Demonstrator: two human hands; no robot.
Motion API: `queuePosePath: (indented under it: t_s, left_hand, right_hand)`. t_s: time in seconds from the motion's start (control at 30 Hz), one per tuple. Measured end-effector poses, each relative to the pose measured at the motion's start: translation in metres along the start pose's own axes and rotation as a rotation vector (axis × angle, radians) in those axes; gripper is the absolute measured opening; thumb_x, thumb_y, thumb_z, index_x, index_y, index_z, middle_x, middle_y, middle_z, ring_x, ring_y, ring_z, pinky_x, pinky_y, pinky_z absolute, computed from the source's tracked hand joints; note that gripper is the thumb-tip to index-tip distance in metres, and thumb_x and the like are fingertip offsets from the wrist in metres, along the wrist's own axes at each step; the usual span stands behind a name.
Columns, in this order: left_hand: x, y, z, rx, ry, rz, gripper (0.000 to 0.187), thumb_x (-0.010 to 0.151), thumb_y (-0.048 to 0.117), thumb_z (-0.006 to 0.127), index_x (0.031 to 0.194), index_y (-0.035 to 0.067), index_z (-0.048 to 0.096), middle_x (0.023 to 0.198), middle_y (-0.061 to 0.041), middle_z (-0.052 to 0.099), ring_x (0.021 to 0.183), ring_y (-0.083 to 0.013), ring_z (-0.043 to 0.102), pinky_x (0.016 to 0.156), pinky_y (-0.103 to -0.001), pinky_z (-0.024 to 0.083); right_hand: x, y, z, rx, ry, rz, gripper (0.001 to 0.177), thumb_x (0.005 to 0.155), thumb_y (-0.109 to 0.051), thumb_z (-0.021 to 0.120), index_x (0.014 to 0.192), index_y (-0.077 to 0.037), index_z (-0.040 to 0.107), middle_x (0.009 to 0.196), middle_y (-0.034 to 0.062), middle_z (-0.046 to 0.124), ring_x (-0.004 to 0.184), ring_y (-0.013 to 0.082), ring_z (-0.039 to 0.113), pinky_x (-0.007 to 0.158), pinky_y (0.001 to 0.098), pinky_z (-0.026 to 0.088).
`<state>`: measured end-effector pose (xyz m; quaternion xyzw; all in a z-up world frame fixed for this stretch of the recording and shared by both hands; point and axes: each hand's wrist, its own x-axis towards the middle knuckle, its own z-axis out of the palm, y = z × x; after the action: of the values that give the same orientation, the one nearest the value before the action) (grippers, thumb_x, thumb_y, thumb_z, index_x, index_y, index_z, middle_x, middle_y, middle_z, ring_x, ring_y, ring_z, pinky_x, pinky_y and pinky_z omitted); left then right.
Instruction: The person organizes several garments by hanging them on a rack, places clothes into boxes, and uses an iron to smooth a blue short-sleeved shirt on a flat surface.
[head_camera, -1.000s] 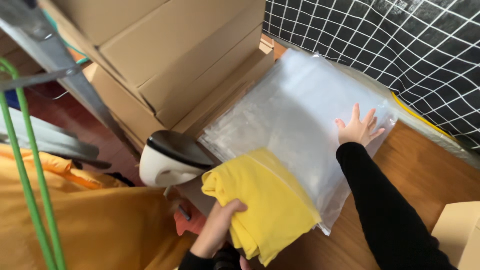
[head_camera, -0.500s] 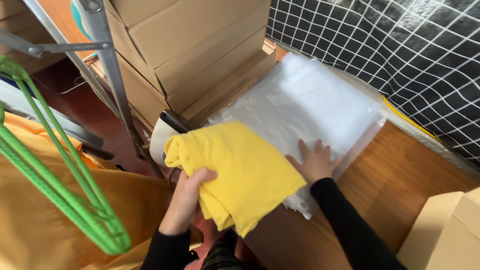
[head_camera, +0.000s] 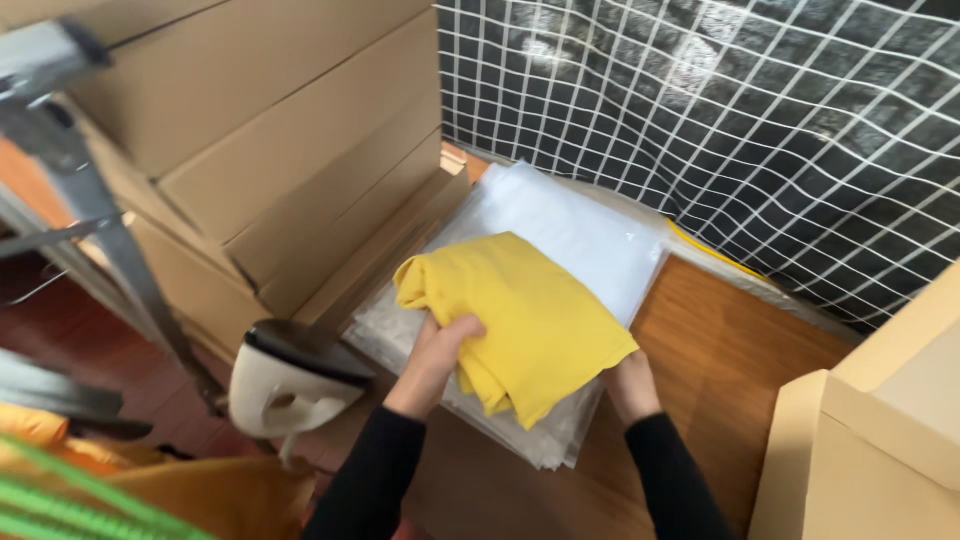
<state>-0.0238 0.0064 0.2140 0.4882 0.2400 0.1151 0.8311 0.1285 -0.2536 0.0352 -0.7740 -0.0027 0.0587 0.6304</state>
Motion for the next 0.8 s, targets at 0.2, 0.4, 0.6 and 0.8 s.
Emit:
queuePosePath:
  t_s: [0.2, 0.4, 0.6, 0.8]
  left_hand:
    - [0.099, -0.044, 0.009, 0.113, -0.214, -0.167, 0.089, 0.074, 0.013, 0.078, 0.156, -0.002, 0.046, 0.137, -0.023, 0.064, 0.126, -0.0408, 0.066, 0.107, -0.053, 0.052]
    - [0.197, -0.112, -0.016, 1.043, -0.115, -0.268, 0.089, 0.083, 0.049, 0.077, 0.15, 0.0, 0.045, 0.153, -0.028, 0.059, 0.147, -0.0429, 0.054, 0.126, -0.054, 0.041]
    - [0.252, -0.081, 0.039, 1.488, 0.01, 0.118, 0.107, 0.087, 0.026, 0.076, 0.17, -0.006, 0.017, 0.164, -0.035, 0.034, 0.152, -0.0534, 0.038, 0.12, -0.066, 0.042]
    - [0.365, -0.096, 0.102, 1.498, -0.132, 0.447, 0.078, 0.095, 0.025, 0.072, 0.165, 0.005, 0.042, 0.17, -0.021, 0.038, 0.161, -0.0397, 0.031, 0.125, -0.058, 0.038]
  right_hand:
    - [-0.035, -0.05, -0.038, 0.44, 0.103, 0.311, 0.058, 0.115, -0.044, 0.053, 0.142, 0.007, 0.061, 0.121, 0.0384, 0.068, 0.108, 0.0578, 0.071, 0.098, 0.0708, 0.055]
    - [-0.004, -0.015, -0.075, 0.237, 0.156, 0.313, 0.045, 0.114, -0.032, 0.058, 0.143, 0.001, 0.066, 0.126, 0.0356, 0.073, 0.112, 0.0495, 0.075, 0.099, 0.0617, 0.058]
    - [0.075, 0.003, -0.062, -0.055, 0.266, -0.002, 0.036, 0.102, -0.009, 0.071, 0.137, -0.002, 0.073, 0.121, 0.0296, 0.077, 0.105, 0.0354, 0.077, 0.09, 0.0447, 0.064]
    - [0.174, -0.006, -0.004, -0.59, 0.319, -0.202, 0.048, 0.099, -0.031, 0.069, 0.144, -0.018, 0.072, 0.138, 0.0153, 0.073, 0.114, 0.0379, 0.074, 0.098, 0.0503, 0.064]
